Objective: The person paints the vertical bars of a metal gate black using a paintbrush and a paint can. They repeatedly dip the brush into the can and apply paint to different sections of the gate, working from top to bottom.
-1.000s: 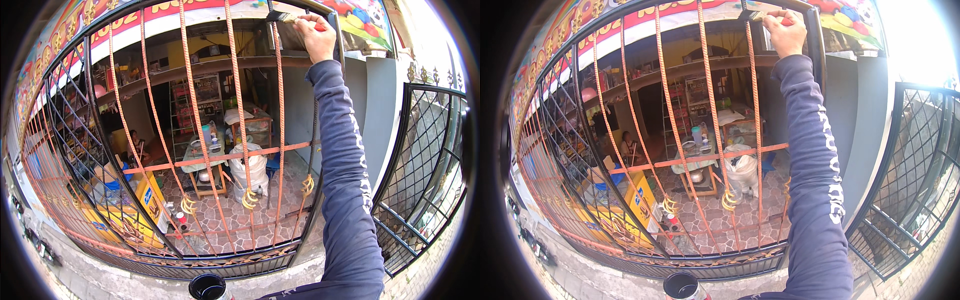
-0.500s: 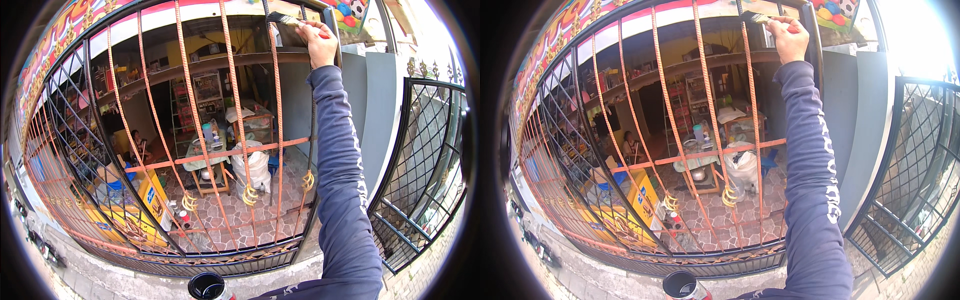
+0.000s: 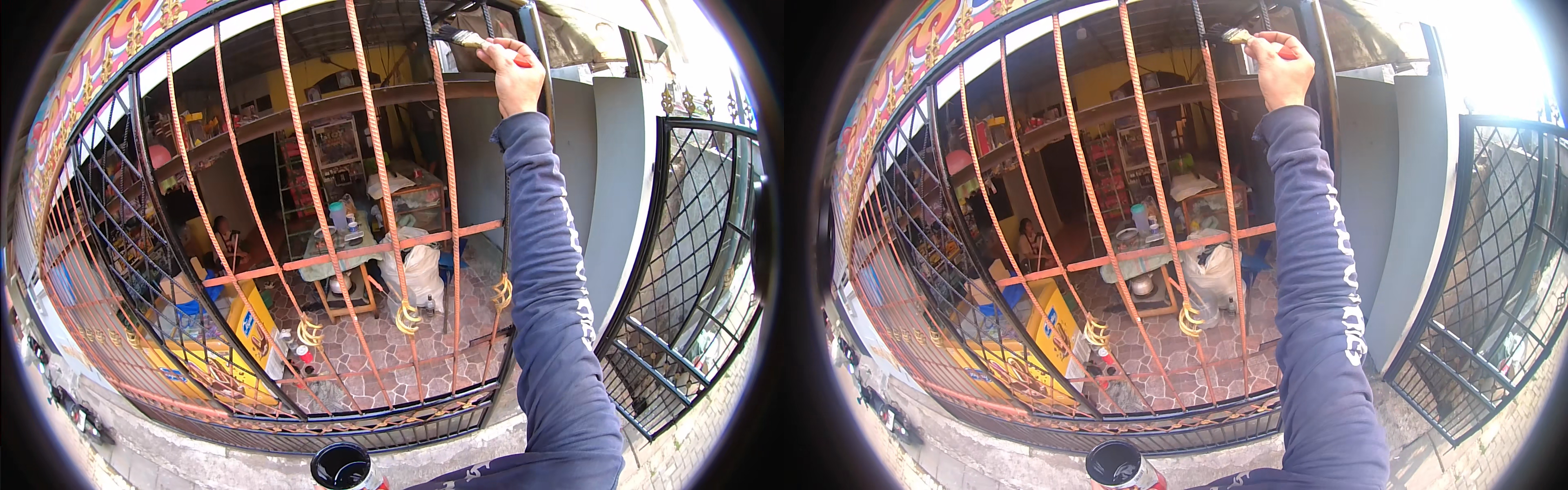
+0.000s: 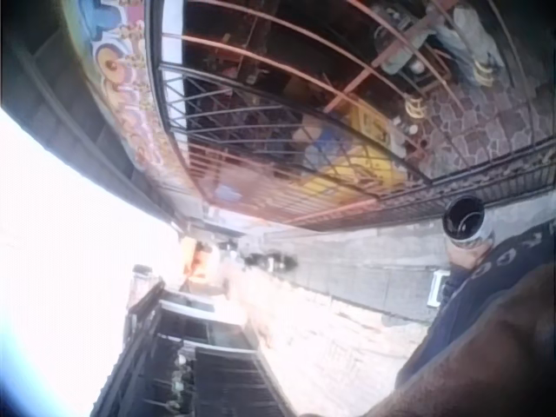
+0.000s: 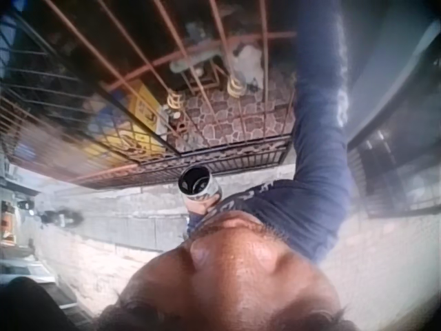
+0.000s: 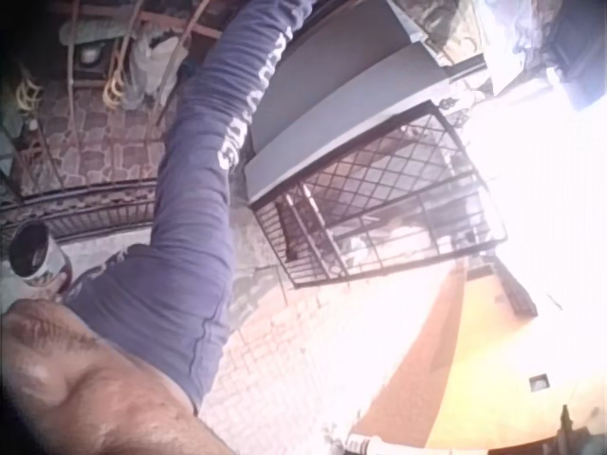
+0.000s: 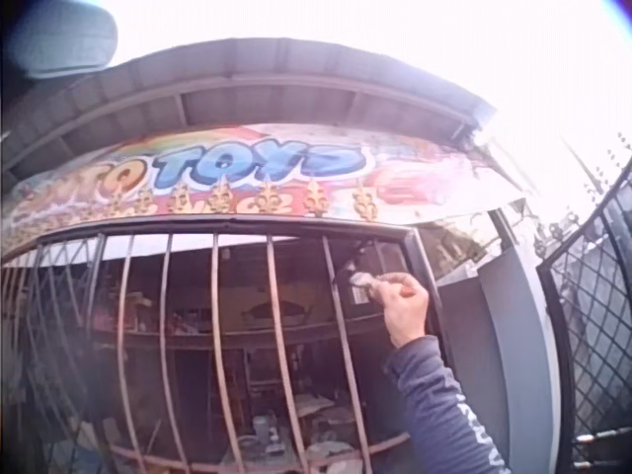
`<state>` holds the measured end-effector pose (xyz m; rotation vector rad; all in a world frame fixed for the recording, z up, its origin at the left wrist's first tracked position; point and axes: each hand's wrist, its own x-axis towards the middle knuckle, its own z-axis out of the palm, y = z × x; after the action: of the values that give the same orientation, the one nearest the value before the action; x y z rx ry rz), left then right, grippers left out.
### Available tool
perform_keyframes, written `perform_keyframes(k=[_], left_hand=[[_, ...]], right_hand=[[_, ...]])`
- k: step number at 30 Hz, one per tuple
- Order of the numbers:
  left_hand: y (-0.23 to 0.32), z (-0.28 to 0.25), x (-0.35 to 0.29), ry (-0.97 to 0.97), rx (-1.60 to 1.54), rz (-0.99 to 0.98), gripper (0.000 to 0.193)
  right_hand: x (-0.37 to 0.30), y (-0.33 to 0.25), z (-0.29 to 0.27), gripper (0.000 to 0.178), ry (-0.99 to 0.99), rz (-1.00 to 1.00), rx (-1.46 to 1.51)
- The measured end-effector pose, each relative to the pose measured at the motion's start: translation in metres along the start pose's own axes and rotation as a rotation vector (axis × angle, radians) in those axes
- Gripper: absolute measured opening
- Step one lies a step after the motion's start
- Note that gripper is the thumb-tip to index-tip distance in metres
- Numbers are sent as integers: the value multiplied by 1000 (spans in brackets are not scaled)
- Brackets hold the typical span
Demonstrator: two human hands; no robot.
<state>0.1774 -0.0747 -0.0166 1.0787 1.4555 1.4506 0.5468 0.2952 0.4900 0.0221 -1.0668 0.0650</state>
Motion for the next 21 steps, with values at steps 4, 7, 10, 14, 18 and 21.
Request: perform_keyframes(k=[4, 7, 10, 14, 18, 21], left_hand=[[9, 1, 4, -36, -3, 21, 83], [16, 4, 5, -26, 36, 80, 82], [19, 6, 6, -9, -39, 78, 81], [13, 6, 9, -34, -36, 129, 79], [3, 1, 11, -23, -117, 62, 79], [0, -1, 12, -46, 1, 194, 82]], right_hand=[[-3, 1, 0, 14, -130, 93, -155], [-4, 1, 0, 16, 83, 34, -152], [-4, 0, -3, 14, -114, 38, 24], [-3, 1, -13, 20, -29, 223, 35], [-3, 5, -20, 18, -99, 205, 212], [-4, 13, -25, 18, -89, 393, 289]])
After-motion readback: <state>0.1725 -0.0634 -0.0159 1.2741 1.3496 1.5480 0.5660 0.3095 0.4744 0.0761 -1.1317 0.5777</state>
